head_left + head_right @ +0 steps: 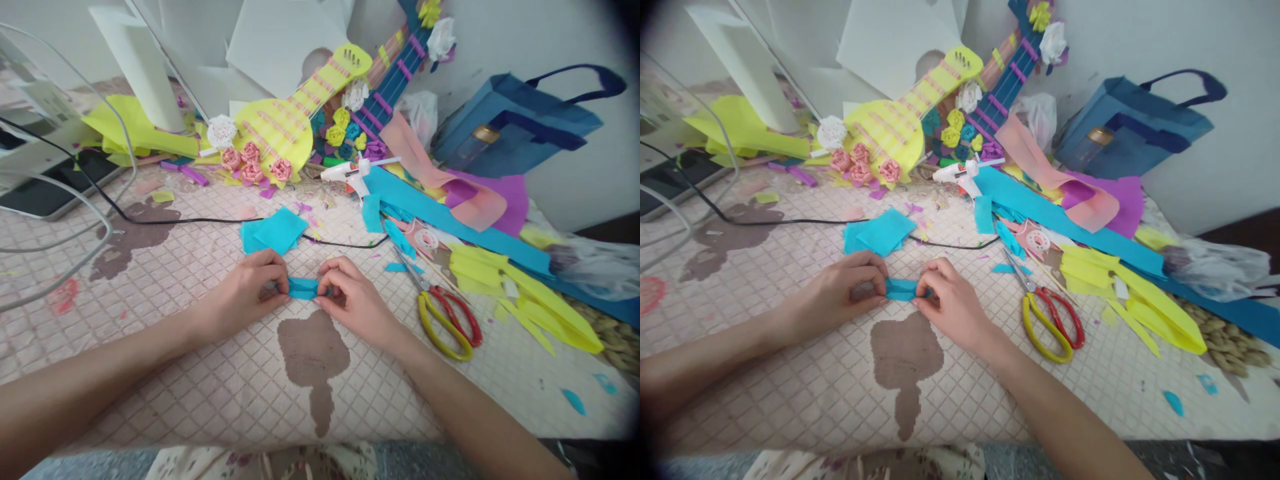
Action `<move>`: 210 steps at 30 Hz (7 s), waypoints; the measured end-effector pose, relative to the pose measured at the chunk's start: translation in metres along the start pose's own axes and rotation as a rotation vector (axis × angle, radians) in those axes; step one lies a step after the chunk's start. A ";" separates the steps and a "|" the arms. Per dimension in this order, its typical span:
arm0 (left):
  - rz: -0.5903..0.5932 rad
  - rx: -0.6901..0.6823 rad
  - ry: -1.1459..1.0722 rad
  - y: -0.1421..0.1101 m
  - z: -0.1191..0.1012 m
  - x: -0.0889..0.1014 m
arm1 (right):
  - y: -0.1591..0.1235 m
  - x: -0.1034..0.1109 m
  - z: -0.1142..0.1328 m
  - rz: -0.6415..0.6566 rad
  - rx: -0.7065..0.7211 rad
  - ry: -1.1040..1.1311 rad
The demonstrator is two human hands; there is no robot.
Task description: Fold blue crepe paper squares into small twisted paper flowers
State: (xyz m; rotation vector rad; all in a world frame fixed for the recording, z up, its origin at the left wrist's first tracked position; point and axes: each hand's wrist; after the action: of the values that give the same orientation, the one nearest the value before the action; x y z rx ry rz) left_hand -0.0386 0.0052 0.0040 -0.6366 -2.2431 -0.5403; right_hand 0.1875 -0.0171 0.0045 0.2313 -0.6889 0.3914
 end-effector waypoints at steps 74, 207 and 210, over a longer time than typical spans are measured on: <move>0.003 0.060 0.078 0.002 -0.004 -0.007 | -0.002 -0.011 0.004 -0.092 0.005 -0.061; -0.004 0.226 -0.300 0.010 -0.012 -0.005 | 0.004 -0.008 0.011 -0.178 0.222 0.066; 0.022 0.261 -0.369 0.009 -0.014 -0.004 | 0.004 -0.009 0.012 -0.189 0.167 0.117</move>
State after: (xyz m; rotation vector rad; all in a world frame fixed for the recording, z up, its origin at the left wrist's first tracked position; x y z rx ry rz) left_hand -0.0231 0.0037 0.0119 -0.6650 -2.5888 -0.1167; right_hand 0.1730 -0.0198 0.0079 0.4249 -0.5151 0.2792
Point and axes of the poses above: each hand's wrist, its own y-axis towards the middle knuckle, its own x-axis out of the back of the hand, z = x × y, and after that the axes turned 5 degrees about y, right-handed
